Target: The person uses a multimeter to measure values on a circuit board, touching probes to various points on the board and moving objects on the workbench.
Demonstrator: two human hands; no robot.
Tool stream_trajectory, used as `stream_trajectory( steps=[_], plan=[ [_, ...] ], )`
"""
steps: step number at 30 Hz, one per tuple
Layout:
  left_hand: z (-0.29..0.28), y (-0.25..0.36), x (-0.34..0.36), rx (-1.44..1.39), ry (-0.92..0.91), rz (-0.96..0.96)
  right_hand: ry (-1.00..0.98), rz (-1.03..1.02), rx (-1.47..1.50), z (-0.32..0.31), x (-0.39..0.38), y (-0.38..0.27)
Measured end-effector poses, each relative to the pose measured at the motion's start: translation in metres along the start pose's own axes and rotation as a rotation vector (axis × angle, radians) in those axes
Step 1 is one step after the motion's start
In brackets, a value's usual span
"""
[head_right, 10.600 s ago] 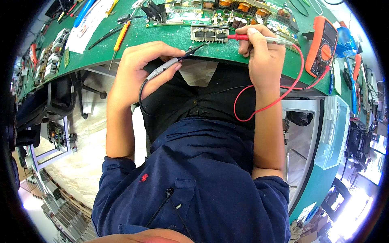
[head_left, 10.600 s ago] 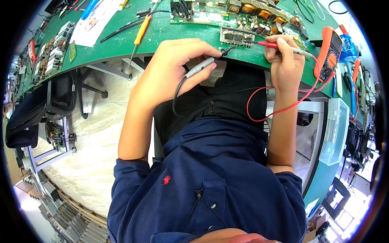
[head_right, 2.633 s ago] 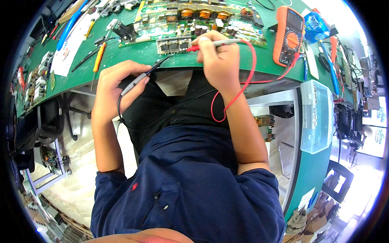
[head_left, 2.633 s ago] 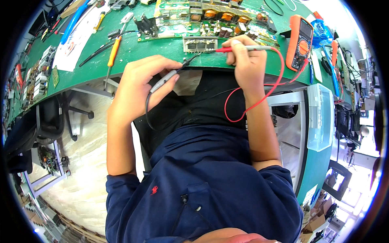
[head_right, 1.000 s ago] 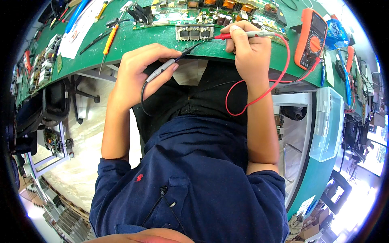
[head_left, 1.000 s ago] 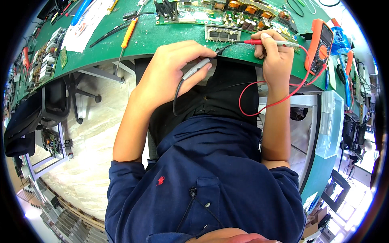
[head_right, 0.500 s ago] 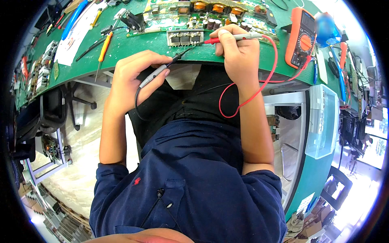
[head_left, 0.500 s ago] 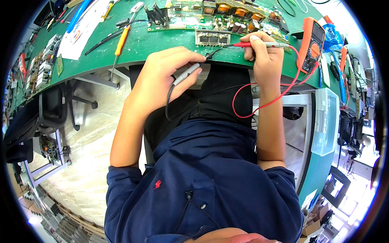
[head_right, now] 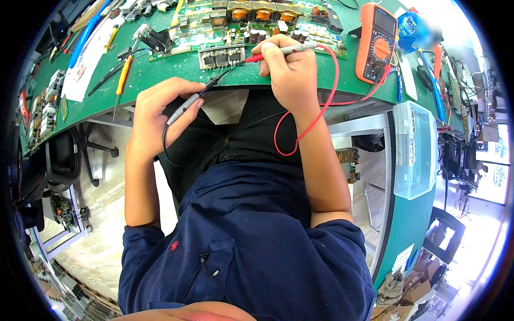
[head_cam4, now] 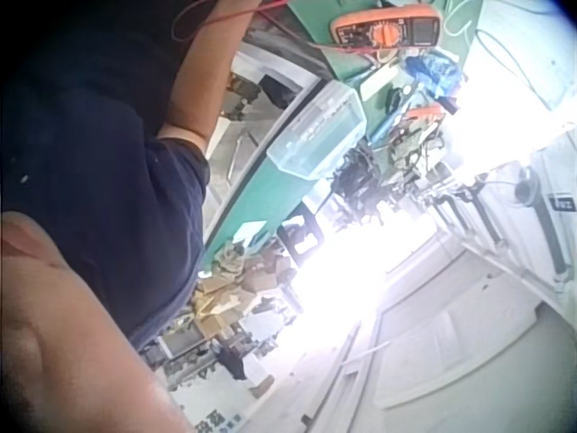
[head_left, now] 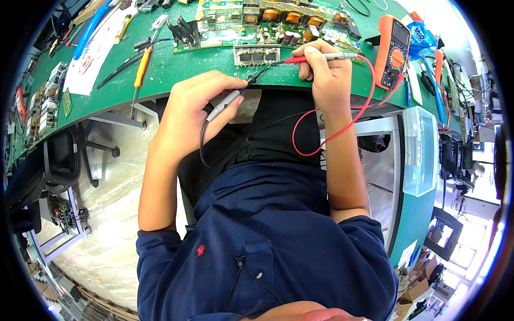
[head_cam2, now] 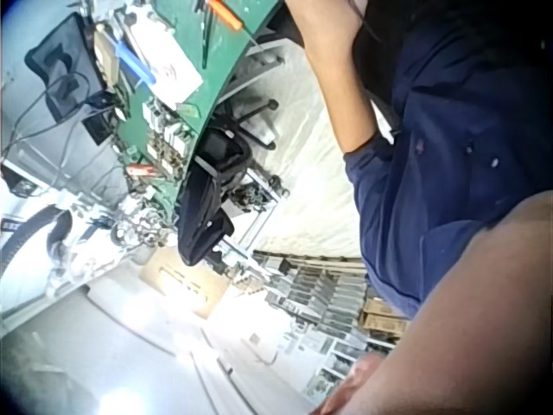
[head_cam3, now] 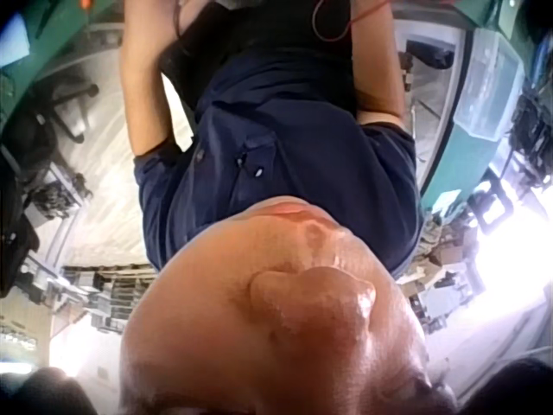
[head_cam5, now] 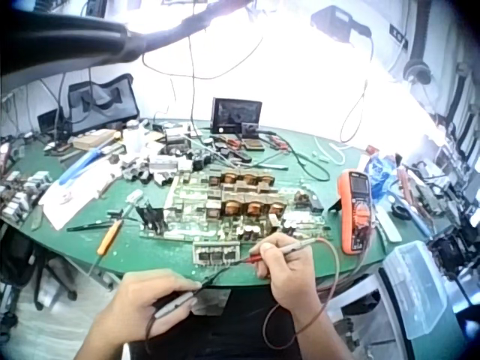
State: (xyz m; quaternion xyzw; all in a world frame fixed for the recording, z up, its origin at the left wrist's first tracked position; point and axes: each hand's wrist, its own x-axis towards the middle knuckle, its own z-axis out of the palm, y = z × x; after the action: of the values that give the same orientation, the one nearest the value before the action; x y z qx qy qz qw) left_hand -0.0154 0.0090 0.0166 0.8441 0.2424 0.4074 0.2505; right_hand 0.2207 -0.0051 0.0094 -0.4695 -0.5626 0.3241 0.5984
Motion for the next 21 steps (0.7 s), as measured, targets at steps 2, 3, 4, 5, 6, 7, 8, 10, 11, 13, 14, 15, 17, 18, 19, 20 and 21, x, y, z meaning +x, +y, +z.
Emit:
stream_trajectory(
  steps=[2,3,4,5,6,7,8,10,11,13,14,15,17,18,19,20,21],
  plan=[
    [0.0006,-0.0003,0.0002,0.007,0.003,0.009,0.0,-0.003,-0.009,-0.0004,-0.0001,0.0],
    [0.0008,-0.0005,0.0004,0.01,0.005,0.013,0.0,-0.002,-0.013,-0.0005,0.0,0.0001],
    [0.0007,-0.0006,0.0,0.005,0.002,0.009,-0.001,0.0,-0.016,-0.0003,-0.0003,0.0002],
    [0.0005,-0.0007,-0.0003,0.001,0.0,0.006,0.012,0.004,-0.019,0.0001,-0.0006,-0.001],
    [0.0003,-0.0009,-0.0005,-0.002,-0.003,0.002,0.025,0.008,-0.022,0.0006,-0.0011,-0.0035],
    [-0.0011,-0.0009,-0.0015,-0.002,-0.003,0.007,0.034,0.013,-0.017,0.0037,-0.0018,-0.0041],
    [-0.0012,-0.0009,-0.0014,-0.001,-0.003,0.013,0.095,0.011,-0.006,0.0037,-0.0023,-0.0034],
    [-0.0006,-0.0022,-0.001,0.0,-0.002,0.027,0.19,-0.025,-0.005,-0.0004,-0.0032,0.0027],
    [0.0003,-0.0037,-0.0008,0.0,-0.002,0.036,0.206,-0.038,0.002,0.0006,-0.0043,0.0025],
    [-0.0005,-0.0036,-0.0009,-0.011,-0.011,0.033,0.215,-0.06,-0.012,0.0012,-0.0045,0.0047],
    [-0.0011,-0.0034,-0.0012,-0.008,-0.013,0.029,0.217,-0.062,-0.021,0.002,-0.004,0.0037],
    [-0.0019,-0.0034,-0.0016,-0.005,-0.015,0.025,0.209,-0.058,-0.018,0.0038,-0.004,0.0036],
    [-0.0015,-0.003,-0.0017,-0.007,-0.014,0.024,0.196,-0.055,-0.025,0.0037,-0.004,0.0027],
    [-0.0015,-0.0028,-0.0019,-0.008,-0.013,0.024,0.191,-0.052,-0.023,0.0037,-0.0042,0.0033],
    [-0.0016,-0.0025,-0.0018,-0.009,-0.011,0.025,0.184,-0.05,-0.022,0.0036,-0.0038,0.0041],
    [-0.0017,-0.0025,-0.002,-0.002,-0.014,0.022,0.178,-0.048,-0.02,0.0035,-0.0035,0.0044],
    [-0.002,-0.0026,-0.0024,0.005,-0.018,0.019,0.169,-0.046,-0.024,0.0035,-0.0037,0.0041]
  ],
)
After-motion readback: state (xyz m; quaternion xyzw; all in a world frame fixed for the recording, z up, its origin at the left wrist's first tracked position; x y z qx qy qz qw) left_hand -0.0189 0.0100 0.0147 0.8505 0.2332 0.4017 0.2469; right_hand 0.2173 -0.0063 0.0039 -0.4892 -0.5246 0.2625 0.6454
